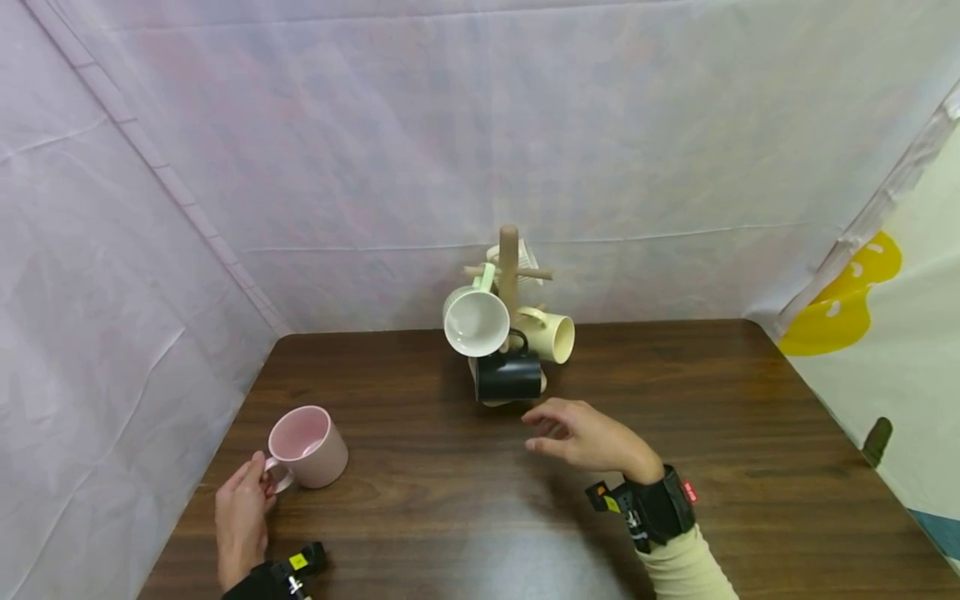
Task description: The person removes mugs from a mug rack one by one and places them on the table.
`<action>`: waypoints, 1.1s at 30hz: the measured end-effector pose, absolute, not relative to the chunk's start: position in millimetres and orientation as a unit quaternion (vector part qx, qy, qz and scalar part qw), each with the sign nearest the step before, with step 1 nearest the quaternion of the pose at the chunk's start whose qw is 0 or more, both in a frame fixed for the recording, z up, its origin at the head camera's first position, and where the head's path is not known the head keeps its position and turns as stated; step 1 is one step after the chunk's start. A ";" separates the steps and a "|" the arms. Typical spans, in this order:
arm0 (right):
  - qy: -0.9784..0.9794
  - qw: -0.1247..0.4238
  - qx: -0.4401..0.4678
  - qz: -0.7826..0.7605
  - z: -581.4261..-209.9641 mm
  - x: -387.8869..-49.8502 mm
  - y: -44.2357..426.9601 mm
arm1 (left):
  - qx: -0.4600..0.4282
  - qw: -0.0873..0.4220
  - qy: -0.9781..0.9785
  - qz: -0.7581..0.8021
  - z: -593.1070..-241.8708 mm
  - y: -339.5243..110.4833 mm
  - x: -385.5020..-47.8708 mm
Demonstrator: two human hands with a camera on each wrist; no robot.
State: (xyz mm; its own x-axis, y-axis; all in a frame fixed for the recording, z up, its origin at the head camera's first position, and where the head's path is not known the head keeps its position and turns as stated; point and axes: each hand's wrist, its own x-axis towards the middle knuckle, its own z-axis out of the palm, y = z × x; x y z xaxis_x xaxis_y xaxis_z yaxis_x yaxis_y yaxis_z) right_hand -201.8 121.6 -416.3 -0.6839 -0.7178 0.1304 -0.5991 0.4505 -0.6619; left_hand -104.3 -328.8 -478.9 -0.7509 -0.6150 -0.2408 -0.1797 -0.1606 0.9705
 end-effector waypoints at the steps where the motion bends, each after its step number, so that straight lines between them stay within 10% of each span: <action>1: 0.847 0.085 -0.388 -0.353 -416.2 -201.9 121.9 | 0.316 0.157 -0.628 -0.693 -479.5 -328.9 -104.6; 33: 0.844 0.090 -0.394 -0.353 -417.1 -201.6 120.3 | 0.329 0.225 -0.619 -0.677 -480.7 -328.6 -104.0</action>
